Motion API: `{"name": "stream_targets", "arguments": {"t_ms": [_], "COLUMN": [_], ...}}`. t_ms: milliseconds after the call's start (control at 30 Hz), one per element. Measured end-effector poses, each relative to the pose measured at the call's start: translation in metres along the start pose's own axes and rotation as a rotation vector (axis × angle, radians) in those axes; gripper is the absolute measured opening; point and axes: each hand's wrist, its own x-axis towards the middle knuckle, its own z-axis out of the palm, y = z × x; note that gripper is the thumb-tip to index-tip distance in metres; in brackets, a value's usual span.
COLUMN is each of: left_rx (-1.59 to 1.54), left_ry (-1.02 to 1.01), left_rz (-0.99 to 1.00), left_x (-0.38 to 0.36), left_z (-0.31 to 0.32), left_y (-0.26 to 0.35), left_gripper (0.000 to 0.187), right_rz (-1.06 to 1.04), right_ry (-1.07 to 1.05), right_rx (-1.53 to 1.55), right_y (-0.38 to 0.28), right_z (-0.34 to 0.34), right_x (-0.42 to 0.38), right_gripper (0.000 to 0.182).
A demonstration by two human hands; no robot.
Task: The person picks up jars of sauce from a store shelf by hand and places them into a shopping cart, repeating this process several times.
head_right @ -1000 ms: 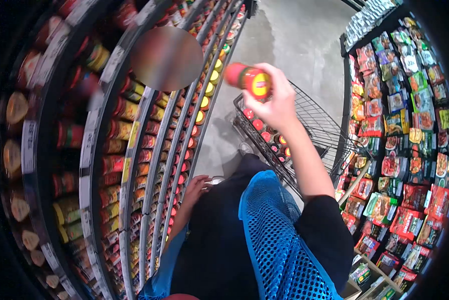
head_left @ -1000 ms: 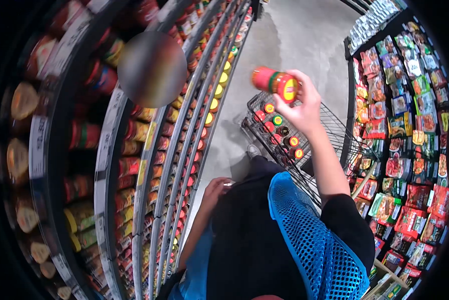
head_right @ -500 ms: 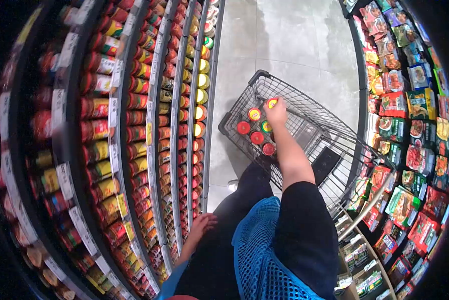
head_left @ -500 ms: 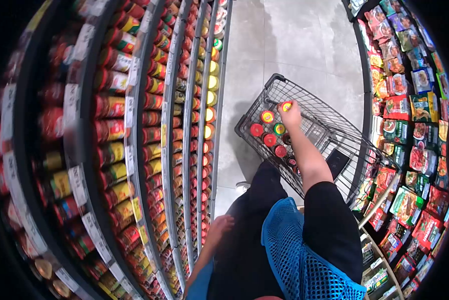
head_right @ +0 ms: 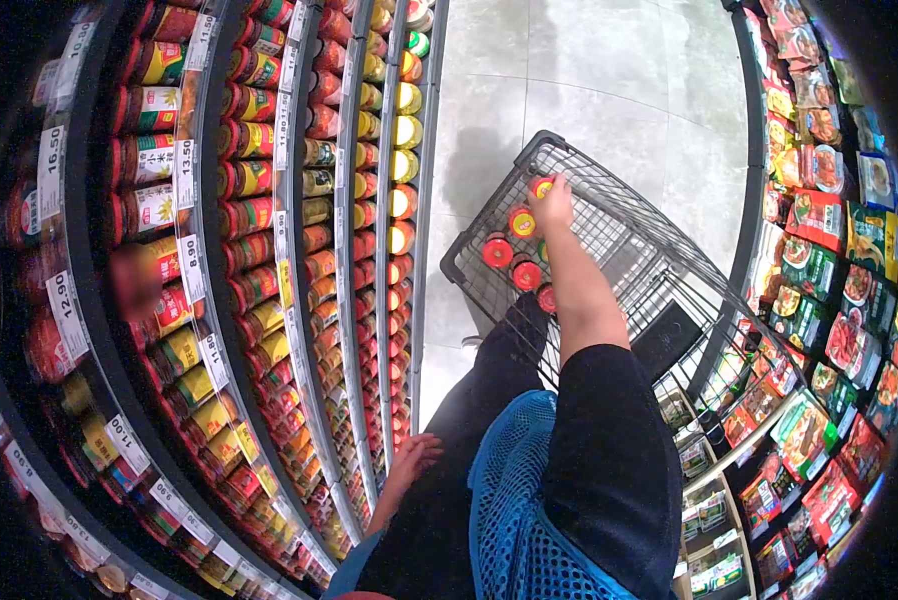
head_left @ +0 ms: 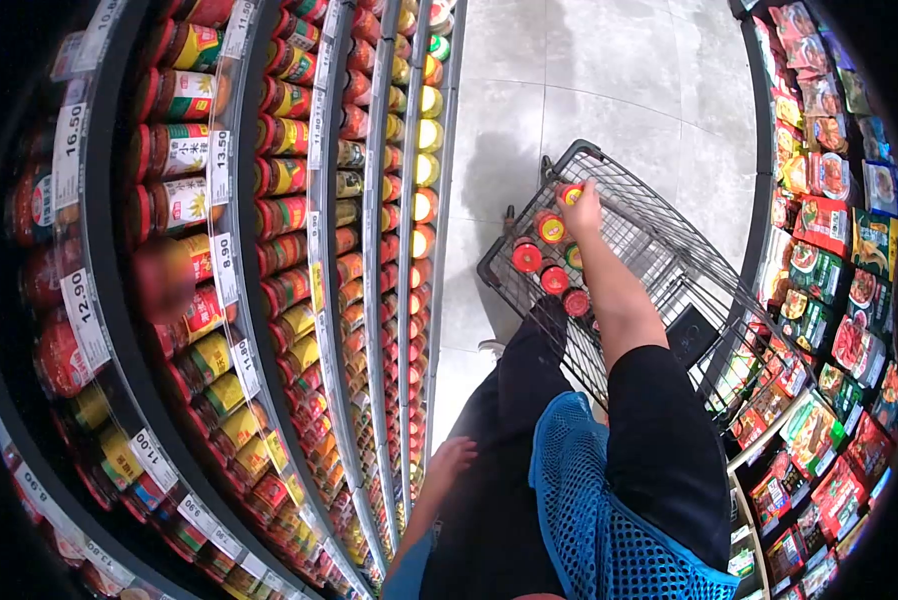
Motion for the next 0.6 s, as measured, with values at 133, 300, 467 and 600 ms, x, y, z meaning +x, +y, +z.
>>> {"name": "stream_targets", "arguments": {"t_ms": [133, 300, 467, 600], "left_rx": [0.006, -0.005, -0.001, 0.005], "left_ry": [-0.027, 0.008, -0.007, 0.024], "left_rz": [-0.01, -0.004, 0.021, -0.002], "left_x": [0.002, 0.003, 0.01, 0.012], "left_z": [-0.006, 0.001, 0.004, 0.006], "left_y": [0.002, 0.013, 0.012, 0.004], "left_gripper": [0.036, 0.041, 0.04, 0.041], "right_rz": [0.029, 0.072, 0.072, 0.003], "right_ry": [-0.024, -0.122, -0.147, -0.122], "right_rx": [-0.048, -0.096, -0.114, -0.141], "right_y": [-0.002, -0.008, -0.01, -0.005], "right_z": [0.001, -0.008, -0.013, -0.013], "right_x": [-0.006, -0.005, -0.004, -0.008], "right_gripper": [0.072, 0.081, 0.088, 0.09]}}
